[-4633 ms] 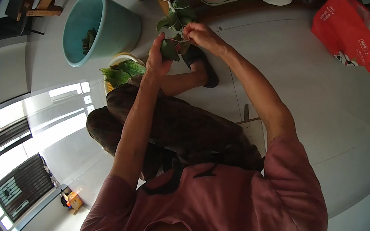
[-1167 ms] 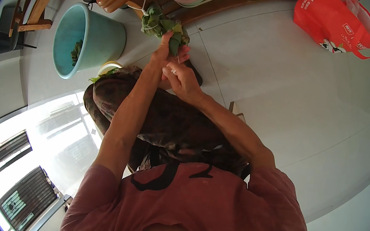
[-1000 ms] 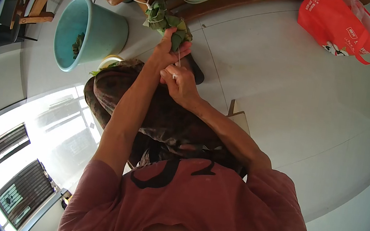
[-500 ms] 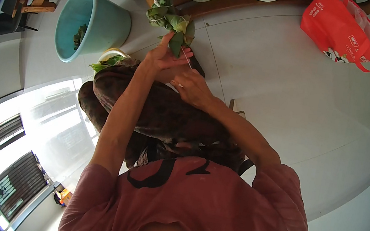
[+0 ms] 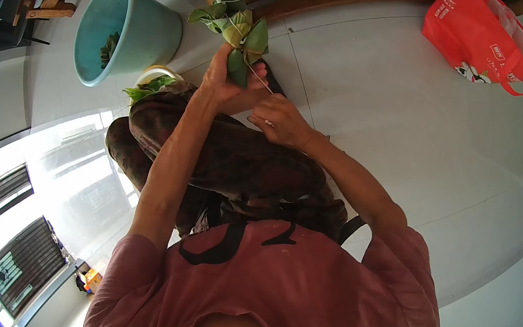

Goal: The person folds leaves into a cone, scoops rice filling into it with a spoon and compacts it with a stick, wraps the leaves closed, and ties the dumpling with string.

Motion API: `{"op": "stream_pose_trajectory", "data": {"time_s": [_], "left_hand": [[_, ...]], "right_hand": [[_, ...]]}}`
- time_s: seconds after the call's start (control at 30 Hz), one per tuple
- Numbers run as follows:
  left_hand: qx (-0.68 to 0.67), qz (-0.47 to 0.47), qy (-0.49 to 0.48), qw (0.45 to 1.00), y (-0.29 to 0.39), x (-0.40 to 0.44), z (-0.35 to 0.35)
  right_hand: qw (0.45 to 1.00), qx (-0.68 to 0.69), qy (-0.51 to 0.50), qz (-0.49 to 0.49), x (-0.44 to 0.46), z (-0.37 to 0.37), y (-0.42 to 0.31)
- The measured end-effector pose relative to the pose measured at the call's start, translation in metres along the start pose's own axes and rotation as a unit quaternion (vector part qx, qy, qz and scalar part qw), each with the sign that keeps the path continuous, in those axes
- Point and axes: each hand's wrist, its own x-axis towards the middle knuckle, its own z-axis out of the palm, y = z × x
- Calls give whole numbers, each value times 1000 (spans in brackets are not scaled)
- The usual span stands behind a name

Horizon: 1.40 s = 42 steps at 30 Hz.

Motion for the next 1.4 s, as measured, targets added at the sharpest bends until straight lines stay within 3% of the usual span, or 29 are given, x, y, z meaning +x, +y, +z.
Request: {"op": "stream_pose_trajectory", "data": {"time_s": [0.47, 0.57, 0.67, 0.77, 0.87, 0.97, 1.07, 1.17, 1.2, 1.27, 1.37, 1.4], "left_hand": [[-48, -50, 60, 996, 10, 20, -10], [-77, -75, -51, 993, 18, 12, -18], [-89, -55, -40, 994, 17, 8, -24], [-109, -64, -4, 992, 19, 12, -44], [-77, -28, 36, 996, 24, 19, -71], [-109, -69, 24, 991, 33, 16, -88], [-118, -20, 83, 989, 35, 7, -78], [-120, -22, 78, 989, 33, 14, -95], [-125, -15, 68, 990, 34, 17, -99], [-129, -12, 52, 990, 35, 18, -105], [-107, 19, 32, 994, 34, 12, -102], [-41, 65, 82, 994, 35, 11, -100]], "right_hand": [[998, 22, 48, 20, -3, 17, -12], [996, 58, 42, 54, 5, 7, -12], [993, 80, 29, 81, 12, 4, -17], [966, 202, -32, 155, 32, -3, -30], [967, 217, -24, 133, 65, -14, -32], [958, 203, -19, 202, 93, -15, -2], [910, 341, 20, 234, 123, -10, 8], [893, 376, 5, 249, 142, -9, -2], [934, 291, 8, 207, 153, -4, 5], [979, 137, -82, 125, 176, 3, 21], [985, -7, -165, 55, 197, 18, 23], [976, -87, -198, 20, 205, 20, 31]]}}
